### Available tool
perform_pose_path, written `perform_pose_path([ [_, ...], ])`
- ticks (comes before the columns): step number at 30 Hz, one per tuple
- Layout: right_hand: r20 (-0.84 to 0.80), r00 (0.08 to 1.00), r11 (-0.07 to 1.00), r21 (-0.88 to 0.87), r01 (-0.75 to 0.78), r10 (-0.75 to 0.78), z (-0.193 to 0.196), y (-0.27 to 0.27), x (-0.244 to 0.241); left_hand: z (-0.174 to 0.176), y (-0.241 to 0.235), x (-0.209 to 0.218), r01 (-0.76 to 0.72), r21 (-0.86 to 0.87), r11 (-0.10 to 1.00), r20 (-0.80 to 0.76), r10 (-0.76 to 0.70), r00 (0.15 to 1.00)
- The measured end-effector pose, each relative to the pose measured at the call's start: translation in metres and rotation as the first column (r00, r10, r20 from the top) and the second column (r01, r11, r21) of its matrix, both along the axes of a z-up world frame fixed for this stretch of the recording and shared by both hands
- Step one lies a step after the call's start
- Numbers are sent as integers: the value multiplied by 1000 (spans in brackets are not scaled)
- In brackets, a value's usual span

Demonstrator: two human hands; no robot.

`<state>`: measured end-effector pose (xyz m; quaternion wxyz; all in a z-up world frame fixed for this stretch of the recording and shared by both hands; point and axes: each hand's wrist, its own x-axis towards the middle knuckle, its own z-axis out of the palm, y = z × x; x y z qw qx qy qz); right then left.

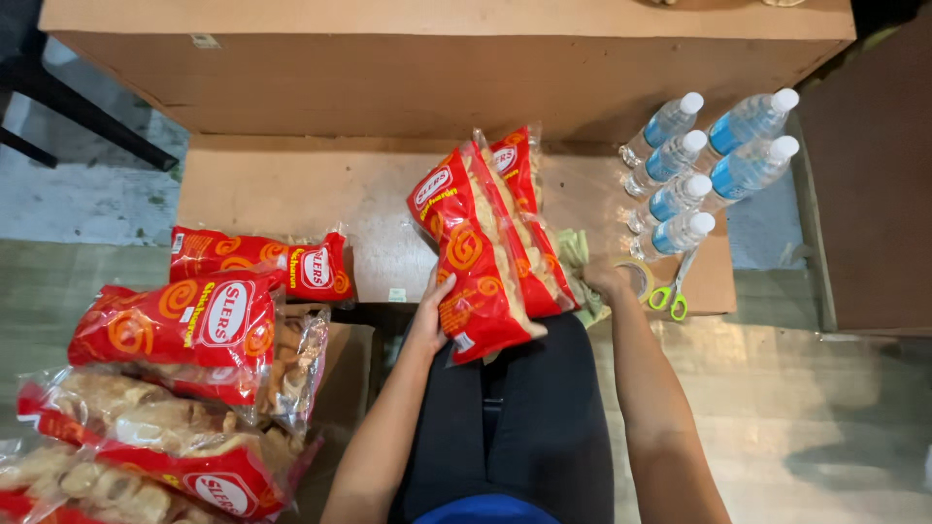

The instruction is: The person wipes down several large and small clear plastic packets containing food items with a yellow cloth, handling them one at a time and then stacking them.

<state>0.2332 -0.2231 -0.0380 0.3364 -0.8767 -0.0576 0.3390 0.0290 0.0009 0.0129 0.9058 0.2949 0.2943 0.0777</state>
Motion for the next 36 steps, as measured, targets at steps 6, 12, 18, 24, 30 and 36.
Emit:
perform_pose_path([
  [6, -31, 948, 946, 67, 317, -315, 34, 4, -5, -11, 15, 33, 8, -181, 983, -131, -32, 991],
  [12, 109, 983, 979, 161, 128, -146, 51, 2, -8, -3, 52, 47, 123, -53, 991, -159, -130, 979],
  [18, 45, 983, 982, 77, 175, -178, 44, 35, -28, 60, 83, 38, 443, 475, 760, -431, -238, 871],
  [24, 114, 978, 961, 234, 146, -177, 54, 50, -41, 20, 97, 60, 620, 761, 192, -640, 59, 766],
  [30, 138, 989, 984, 176, 22, -46, 58, 52, -26, 21, 7, 24, 290, 812, -506, -345, -16, 939],
  [36, 693, 714, 956, 130, -264, 103, 85, 84, -44, -3, -13, 14, 220, 785, -580, -235, 51, 971],
])
